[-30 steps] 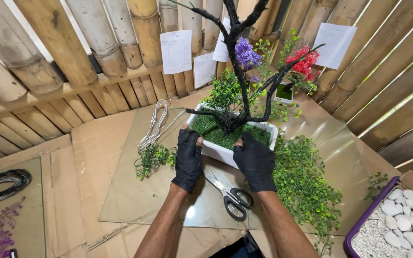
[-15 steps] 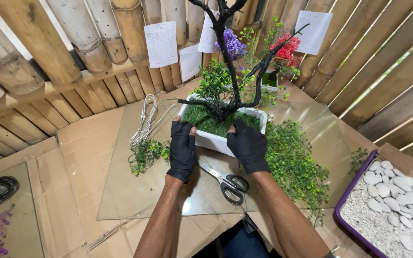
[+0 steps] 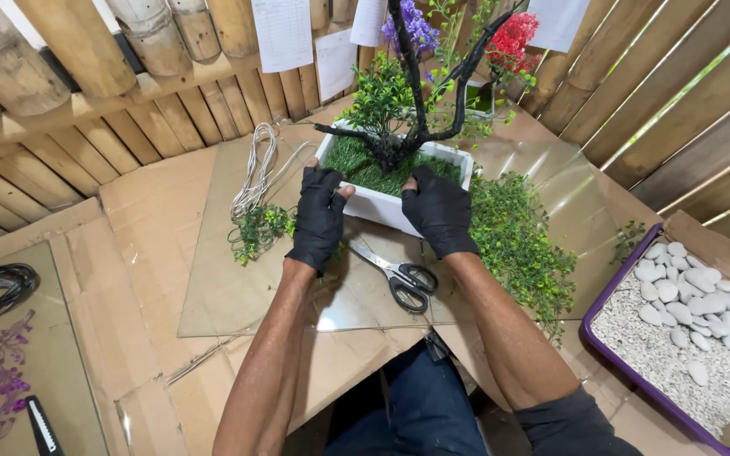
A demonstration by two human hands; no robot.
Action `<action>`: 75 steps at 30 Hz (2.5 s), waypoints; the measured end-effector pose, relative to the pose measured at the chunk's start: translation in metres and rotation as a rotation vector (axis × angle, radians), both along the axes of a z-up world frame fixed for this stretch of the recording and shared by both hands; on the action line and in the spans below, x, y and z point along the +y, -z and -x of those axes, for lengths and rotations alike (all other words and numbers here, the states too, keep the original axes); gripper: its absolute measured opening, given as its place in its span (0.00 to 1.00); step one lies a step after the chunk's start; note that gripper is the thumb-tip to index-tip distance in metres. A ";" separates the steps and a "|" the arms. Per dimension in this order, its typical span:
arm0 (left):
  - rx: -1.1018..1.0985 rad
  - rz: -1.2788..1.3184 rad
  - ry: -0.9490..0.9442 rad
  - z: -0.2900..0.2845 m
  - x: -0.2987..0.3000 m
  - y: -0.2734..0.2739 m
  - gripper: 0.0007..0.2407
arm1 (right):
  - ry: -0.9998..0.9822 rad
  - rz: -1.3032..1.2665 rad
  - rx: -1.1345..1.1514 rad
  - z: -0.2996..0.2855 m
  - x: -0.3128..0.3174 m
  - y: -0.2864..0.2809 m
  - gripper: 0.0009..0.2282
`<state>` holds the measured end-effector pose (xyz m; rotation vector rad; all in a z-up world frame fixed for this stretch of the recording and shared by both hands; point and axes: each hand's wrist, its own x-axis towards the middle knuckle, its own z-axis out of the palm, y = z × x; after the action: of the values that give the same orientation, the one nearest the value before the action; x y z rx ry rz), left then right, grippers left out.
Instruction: The person arranges small artificial green plants into a white rectangular planter containing a black tree structure. Using scissors, they trim the stems of the plants and insert them into the green moss-like base of the planter, adjusting the placement to create a dense arrangement.
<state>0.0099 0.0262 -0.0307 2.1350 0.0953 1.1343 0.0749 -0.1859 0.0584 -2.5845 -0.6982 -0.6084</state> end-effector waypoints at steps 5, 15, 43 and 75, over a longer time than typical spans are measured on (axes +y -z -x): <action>0.040 0.014 -0.010 0.001 -0.004 -0.001 0.12 | 0.000 -0.025 0.040 -0.001 0.001 0.002 0.12; 0.120 -0.027 -0.065 0.001 -0.005 -0.006 0.15 | -0.044 -0.042 -0.005 0.006 -0.002 -0.007 0.13; 0.001 -0.081 -0.137 0.006 -0.019 -0.017 0.12 | -0.091 -0.018 0.083 -0.016 -0.002 0.018 0.24; 0.072 -0.005 -0.048 0.021 -0.027 -0.037 0.13 | -0.097 -0.108 -0.064 -0.009 -0.003 0.020 0.22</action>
<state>-0.0116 -0.0010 0.0062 2.1890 0.1775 1.0859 0.0842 -0.1892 0.0389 -2.4264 -0.7840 -0.6810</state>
